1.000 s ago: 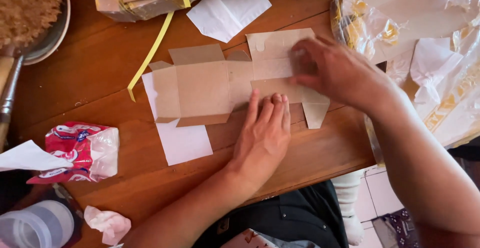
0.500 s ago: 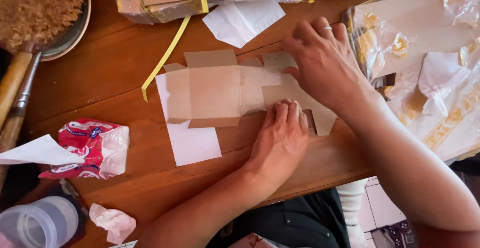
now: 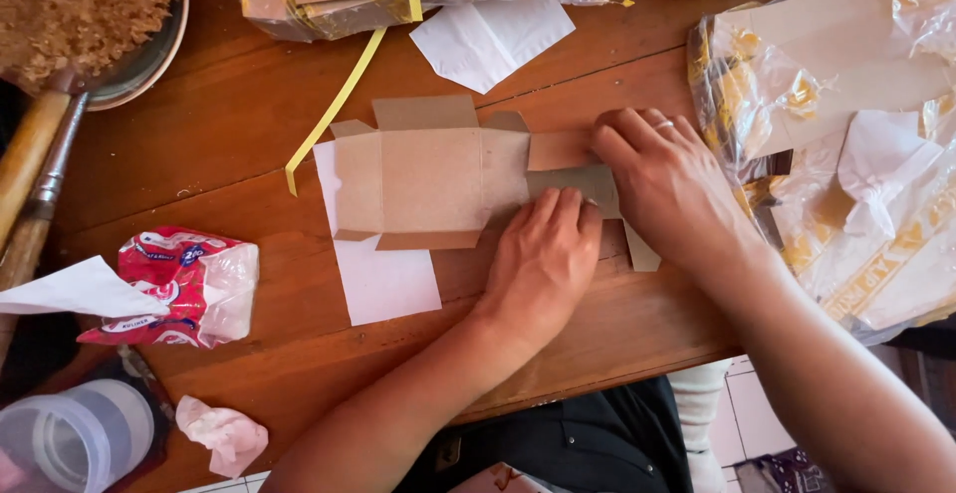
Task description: The person folds flat cardboard pieces into small boxes by hand, aligning flaps and tucking tabs to form the structure. They complete one box and place it with others, then begin folding a second piece.
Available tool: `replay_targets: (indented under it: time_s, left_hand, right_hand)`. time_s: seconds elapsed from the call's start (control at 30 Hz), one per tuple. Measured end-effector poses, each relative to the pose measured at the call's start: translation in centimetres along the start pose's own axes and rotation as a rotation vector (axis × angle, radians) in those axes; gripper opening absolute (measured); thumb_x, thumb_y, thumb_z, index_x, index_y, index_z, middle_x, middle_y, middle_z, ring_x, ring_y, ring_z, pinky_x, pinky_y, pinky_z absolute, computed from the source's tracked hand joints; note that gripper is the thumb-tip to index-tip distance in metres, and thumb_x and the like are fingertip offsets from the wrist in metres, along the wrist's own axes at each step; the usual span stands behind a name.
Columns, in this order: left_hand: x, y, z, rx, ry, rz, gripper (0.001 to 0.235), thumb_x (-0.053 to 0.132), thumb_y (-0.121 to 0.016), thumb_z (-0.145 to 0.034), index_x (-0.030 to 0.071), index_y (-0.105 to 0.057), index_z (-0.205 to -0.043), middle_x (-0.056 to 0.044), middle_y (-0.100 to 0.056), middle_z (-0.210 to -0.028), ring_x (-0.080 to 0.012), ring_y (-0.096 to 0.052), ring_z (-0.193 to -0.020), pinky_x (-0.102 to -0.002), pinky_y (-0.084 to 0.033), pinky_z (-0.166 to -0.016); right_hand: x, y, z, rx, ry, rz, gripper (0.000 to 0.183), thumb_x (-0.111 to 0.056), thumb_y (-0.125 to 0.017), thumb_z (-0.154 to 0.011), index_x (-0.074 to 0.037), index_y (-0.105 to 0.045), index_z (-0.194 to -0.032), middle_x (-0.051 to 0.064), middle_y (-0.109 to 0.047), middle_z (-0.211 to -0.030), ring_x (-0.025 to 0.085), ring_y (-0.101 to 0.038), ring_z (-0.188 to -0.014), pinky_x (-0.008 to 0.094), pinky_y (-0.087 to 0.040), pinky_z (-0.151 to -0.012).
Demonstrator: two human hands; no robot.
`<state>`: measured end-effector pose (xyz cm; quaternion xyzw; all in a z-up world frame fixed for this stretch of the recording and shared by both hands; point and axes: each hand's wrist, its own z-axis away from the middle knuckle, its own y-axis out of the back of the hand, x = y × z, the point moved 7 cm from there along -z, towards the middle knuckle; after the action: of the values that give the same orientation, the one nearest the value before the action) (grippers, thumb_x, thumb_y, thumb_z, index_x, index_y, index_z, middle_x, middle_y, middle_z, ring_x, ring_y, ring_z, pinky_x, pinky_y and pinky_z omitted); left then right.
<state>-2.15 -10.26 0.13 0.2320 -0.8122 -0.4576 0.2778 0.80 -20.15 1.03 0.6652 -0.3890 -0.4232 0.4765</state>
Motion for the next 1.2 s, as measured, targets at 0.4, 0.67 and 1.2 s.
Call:
replay_targets:
  time_s: [0.4, 0.67, 1.2]
  left_hand:
    - [0.7, -2.3, -1.3, -0.103, 0.022, -0.13, 0.041, -0.001, -0.037, -0.096, -0.007, -0.043, -0.136, -0.031, -0.04, -0.146, -0.043, -0.044, -0.137, -0.05, -0.037, -0.117]
    - [0.5, -3.9, -1.6, -0.271, -0.045, -0.341, 0.062, 0.034, -0.06, -0.085, 0.006, -0.047, -0.139, -0.022, -0.052, -0.135, -0.036, -0.046, -0.132, -0.046, -0.037, -0.111]
    - [0.8, -3.3, -3.4, -0.35, -0.038, -0.569, 0.057, 0.033, -0.042, -0.09, 0.007, -0.049, -0.14, -0.008, -0.052, -0.112, -0.0264, -0.048, -0.111, -0.039, -0.043, -0.093]
  right_hand:
    - [1.4, 1.5, 1.5, -0.097, -0.08, -0.423, 0.041, 0.002, -0.048, -0.092, -0.002, -0.053, -0.132, 0.011, -0.057, -0.134, 0.029, -0.062, -0.113, 0.041, -0.049, -0.092]
    - [4.3, 2.3, 1.1, 0.104, -0.153, -0.323, 0.019, 0.003, -0.052, -0.098, -0.001, -0.066, -0.111, 0.014, -0.065, -0.101, 0.032, -0.06, -0.091, 0.038, -0.048, -0.081]
    - [3.6, 0.4, 1.6, 0.094, -0.019, 0.147, 0.023, -0.004, -0.059, -0.088, -0.009, -0.069, -0.107, 0.005, -0.062, -0.094, 0.026, -0.057, -0.089, 0.037, -0.046, -0.079]
